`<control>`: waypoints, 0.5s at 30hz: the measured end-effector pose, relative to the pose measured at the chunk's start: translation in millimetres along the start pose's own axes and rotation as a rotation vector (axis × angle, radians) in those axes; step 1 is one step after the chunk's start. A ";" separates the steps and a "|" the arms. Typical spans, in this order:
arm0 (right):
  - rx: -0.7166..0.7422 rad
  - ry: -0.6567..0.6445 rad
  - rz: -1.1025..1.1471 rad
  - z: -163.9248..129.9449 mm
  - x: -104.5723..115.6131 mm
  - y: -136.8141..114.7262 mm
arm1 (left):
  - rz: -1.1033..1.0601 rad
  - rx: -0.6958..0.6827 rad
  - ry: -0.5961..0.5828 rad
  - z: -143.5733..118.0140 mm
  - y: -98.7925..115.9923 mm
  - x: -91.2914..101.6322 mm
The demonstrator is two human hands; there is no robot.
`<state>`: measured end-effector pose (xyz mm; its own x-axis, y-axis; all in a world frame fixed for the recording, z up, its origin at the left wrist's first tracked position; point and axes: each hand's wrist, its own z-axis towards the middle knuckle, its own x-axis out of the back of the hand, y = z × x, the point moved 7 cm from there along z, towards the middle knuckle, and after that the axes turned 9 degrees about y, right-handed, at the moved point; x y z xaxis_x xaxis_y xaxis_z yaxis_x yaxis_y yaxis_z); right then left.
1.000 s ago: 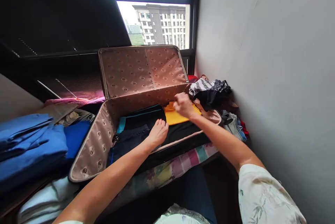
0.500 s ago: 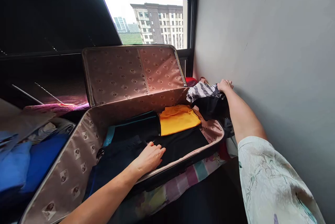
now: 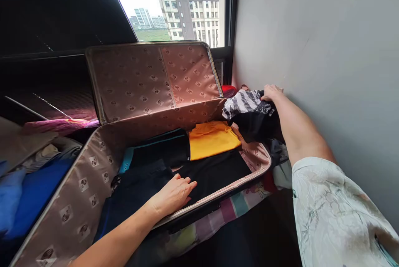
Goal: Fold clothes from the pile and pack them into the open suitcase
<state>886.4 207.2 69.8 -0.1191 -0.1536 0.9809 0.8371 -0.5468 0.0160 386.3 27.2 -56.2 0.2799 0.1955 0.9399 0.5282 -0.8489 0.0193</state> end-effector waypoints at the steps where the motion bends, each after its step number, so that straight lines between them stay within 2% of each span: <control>1: -0.010 -0.024 -0.018 -6.4 7.5 -3.4 | -0.007 0.003 0.006 0.4 -0.9 -0.9; 3: 0.030 -0.017 0.014 -19.3 29.0 -15.5 | -0.020 0.007 0.014 1.3 -2.9 -3.3; 7: 0.161 0.100 0.134 -40.0 87.3 -41.1 | -0.019 0.004 0.048 3.3 -7.3 -5.7; 9: 0.235 0.178 0.223 -50.4 120.3 -55.6 | -0.020 0.015 0.109 5.9 -10.4 -2.4; 11: 0.335 0.258 0.429 -66.8 155.5 -75.2 | -0.096 0.039 0.224 10.5 -14.9 5.2; 13: 0.452 0.281 0.723 -91.7 189.3 -99.4 | -0.338 0.085 0.385 16.3 -23.4 15.7; 15: 0.537 0.234 0.992 -123.0 217.4 -125.4 | -0.757 0.171 0.536 21.2 -39.6 22.8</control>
<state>689.8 141.2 257.2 0.6699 -0.4999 0.5489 0.7307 0.3127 -0.6069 388.8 75.7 -42.7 -0.5694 0.3774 0.7303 0.5408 -0.4971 0.6786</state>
